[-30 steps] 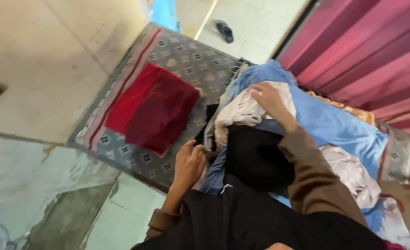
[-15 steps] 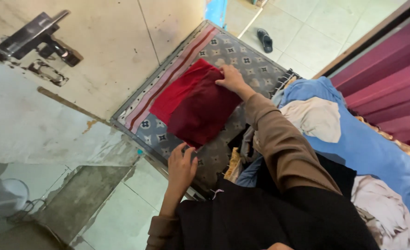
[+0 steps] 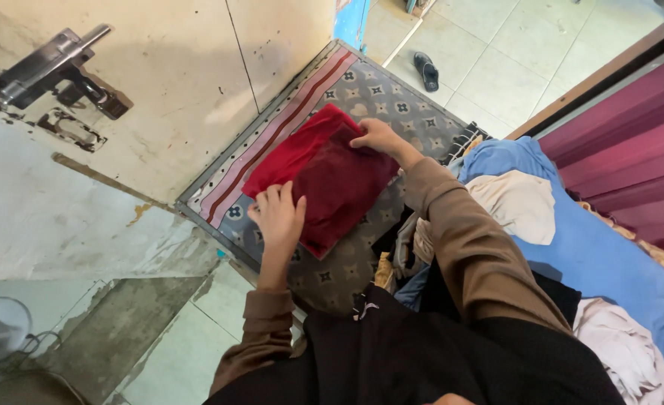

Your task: The person folds a pair of black pants on a patterned surface, smoothing the fabric and aligning the edges before placing the folded item on a stack. The person then picks up a red cloth, folds it, and places it on the same stack.

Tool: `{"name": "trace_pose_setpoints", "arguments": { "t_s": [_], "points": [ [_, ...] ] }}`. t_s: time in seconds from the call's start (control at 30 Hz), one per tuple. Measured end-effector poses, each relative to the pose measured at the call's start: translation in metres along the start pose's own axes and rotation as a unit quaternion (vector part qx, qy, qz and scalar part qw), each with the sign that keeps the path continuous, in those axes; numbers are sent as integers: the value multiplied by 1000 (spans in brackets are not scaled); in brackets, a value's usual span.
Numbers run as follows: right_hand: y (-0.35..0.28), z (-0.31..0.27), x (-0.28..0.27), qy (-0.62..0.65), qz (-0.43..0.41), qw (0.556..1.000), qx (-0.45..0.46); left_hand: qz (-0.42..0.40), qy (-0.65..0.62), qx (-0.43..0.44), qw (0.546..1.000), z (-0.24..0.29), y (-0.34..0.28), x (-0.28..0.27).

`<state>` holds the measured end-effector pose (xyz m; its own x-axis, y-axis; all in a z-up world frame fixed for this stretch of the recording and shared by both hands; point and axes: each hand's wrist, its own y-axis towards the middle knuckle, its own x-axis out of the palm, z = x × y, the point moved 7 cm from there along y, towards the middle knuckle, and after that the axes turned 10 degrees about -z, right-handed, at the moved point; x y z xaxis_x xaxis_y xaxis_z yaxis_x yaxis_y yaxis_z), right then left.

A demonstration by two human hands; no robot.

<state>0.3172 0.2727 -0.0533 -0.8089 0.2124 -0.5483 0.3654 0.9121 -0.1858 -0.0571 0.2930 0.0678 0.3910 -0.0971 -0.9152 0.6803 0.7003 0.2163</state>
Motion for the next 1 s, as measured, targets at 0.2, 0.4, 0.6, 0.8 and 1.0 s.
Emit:
{"name": "trace_pose_setpoints", "arguments": {
  "t_s": [0.2,0.4,0.6,0.8,1.0],
  "points": [
    [-33,-45,-8,-74,63,991,-92,-25,-39,48,998,15,38,42],
    [-51,-85,5,-262,75,958,-87,-105,17,-12,994,22,72,70],
    [-61,-107,9,-346,99,932,-46,-81,45,-23,995,21,72,79],
    [-104,-154,12,-397,155,880,-208,-36,-26,-11,999,22,62,56],
    [-118,-158,-4,-137,38,955,-260,55,-247,197,947,44,98,18]
  ]
}}
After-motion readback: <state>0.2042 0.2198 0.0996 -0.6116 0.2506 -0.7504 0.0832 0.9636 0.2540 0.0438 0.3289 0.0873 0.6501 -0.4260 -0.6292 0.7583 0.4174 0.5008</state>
